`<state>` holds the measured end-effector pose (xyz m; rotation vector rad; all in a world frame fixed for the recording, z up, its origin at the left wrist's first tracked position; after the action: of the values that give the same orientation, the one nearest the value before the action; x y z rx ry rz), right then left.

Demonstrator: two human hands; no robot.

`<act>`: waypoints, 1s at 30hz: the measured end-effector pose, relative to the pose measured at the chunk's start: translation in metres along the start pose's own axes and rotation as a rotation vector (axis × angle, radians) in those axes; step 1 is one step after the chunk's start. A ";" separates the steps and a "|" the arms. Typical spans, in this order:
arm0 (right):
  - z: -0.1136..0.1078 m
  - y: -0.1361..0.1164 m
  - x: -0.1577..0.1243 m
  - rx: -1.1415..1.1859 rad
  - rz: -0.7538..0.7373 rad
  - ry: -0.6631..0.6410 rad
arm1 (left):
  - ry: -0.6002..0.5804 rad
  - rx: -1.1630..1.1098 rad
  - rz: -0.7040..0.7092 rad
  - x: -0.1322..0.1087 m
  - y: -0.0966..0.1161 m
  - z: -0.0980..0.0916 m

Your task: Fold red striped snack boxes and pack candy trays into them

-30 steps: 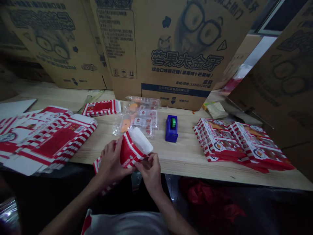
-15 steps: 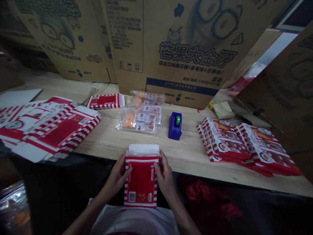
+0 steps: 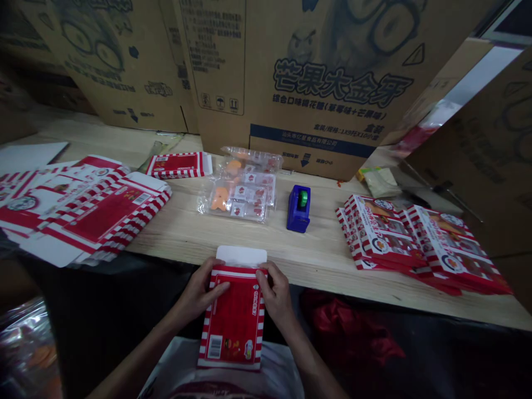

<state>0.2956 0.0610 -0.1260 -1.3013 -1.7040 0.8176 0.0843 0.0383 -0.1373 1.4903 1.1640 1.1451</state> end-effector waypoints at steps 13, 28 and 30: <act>0.002 -0.014 0.015 0.082 0.008 -0.109 | 0.208 -0.392 -0.063 0.017 -0.009 -0.011; -0.008 -0.032 0.036 -0.077 0.022 -0.266 | -0.066 -0.034 0.003 0.031 0.019 -0.036; -0.009 -0.036 0.044 -0.076 0.037 -0.273 | -0.084 -0.122 -0.093 0.037 0.020 -0.039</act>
<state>0.2823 0.0942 -0.0816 -1.3225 -1.9454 0.9977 0.0535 0.0756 -0.1058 1.3639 1.0761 1.0615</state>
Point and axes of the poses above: each hand's wrist, its own x-axis towards the middle knuckle, its own z-axis out of the palm, y = z × x, the point moved 3 cm from there along x, towards the middle knuckle, and after that the axes turned 5 degrees about -x, right-handed, at the moved point
